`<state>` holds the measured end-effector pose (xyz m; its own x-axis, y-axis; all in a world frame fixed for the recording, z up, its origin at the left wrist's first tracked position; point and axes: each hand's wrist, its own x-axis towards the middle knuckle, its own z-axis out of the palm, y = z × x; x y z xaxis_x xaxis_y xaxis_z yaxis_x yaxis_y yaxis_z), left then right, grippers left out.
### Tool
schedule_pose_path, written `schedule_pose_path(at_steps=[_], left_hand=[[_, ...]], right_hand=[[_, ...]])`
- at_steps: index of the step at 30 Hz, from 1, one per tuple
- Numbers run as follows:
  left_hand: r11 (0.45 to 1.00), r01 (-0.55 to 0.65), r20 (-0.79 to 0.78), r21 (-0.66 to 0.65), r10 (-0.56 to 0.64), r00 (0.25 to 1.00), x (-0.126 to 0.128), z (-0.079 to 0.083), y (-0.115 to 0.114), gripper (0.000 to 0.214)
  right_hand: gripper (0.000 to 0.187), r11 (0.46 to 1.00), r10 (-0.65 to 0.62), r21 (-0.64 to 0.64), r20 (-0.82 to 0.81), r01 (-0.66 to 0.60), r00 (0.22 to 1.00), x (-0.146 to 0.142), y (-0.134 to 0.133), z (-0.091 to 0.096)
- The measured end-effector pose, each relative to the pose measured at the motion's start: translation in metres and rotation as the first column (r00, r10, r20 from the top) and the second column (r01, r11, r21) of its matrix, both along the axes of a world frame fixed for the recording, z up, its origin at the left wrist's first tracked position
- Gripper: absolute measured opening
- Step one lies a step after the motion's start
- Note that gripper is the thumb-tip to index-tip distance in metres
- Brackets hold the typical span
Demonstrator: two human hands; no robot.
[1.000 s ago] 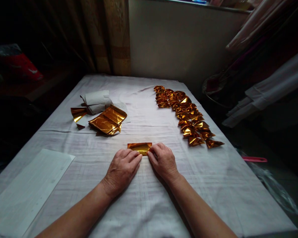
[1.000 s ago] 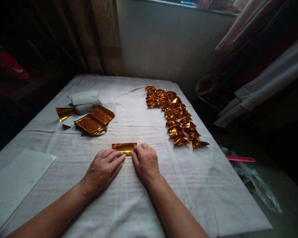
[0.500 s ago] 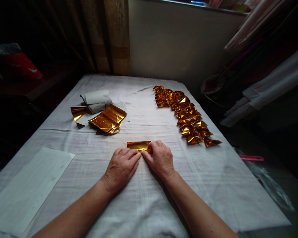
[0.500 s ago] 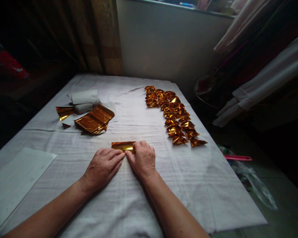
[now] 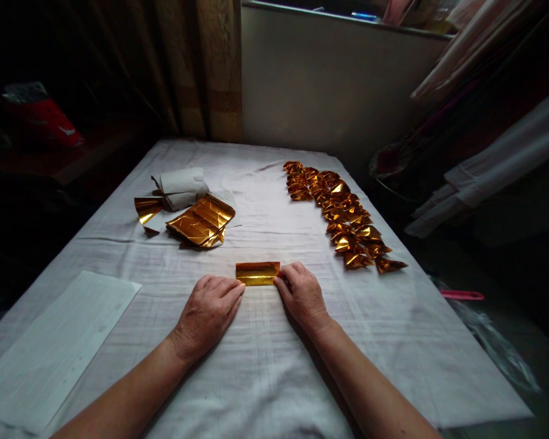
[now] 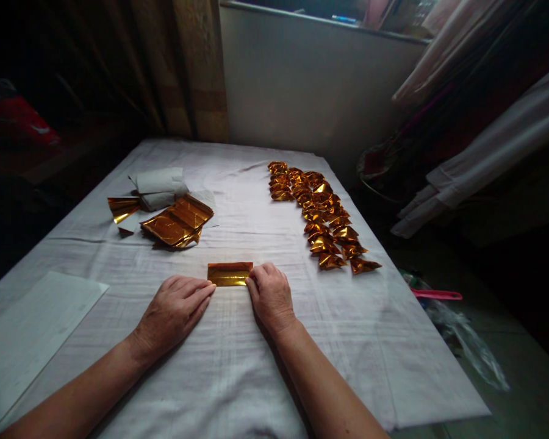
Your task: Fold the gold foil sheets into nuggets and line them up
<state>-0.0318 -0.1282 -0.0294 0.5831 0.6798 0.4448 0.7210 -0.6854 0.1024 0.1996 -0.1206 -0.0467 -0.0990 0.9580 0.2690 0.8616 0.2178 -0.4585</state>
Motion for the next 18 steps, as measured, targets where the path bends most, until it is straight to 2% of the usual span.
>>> schedule_pose_path(at_steps=[3, 7, 11, 14, 18], left_hand=[[1.000, -0.013, -0.005, 0.011, 0.013, 1.000, 0.000, 0.001, -0.002, 0.021], [1.000, 0.014, -0.024, 0.017, -0.013, 1.000, 0.018, 0.001, -0.004, 0.024], [0.997, 0.048, -0.049, -0.063, -0.051, 0.997, 0.034, -0.002, -0.003, 0.034], [0.996, 0.038, -0.045, -0.083, -0.041, 0.998, 0.032, -0.004, -0.002, 0.034], [0.998, 0.013, -0.026, -0.057, -0.014, 1.000, 0.016, -0.004, -0.002, 0.029]], right_hand=[[0.010, 1.000, -0.009, 0.011, 0.011, 0.009, 1.000, -0.001, 0.000, 0.000], [0.009, 0.999, -0.025, 0.024, 0.044, 0.024, 0.999, -0.004, 0.000, 0.001], [0.008, 0.999, -0.032, 0.031, 0.051, 0.031, 0.998, -0.005, -0.001, 0.000], [0.010, 0.999, -0.026, 0.024, 0.039, 0.025, 0.999, -0.005, -0.001, 0.000], [0.011, 0.997, -0.069, 0.046, 0.034, 0.068, 0.997, -0.004, -0.003, -0.001]])
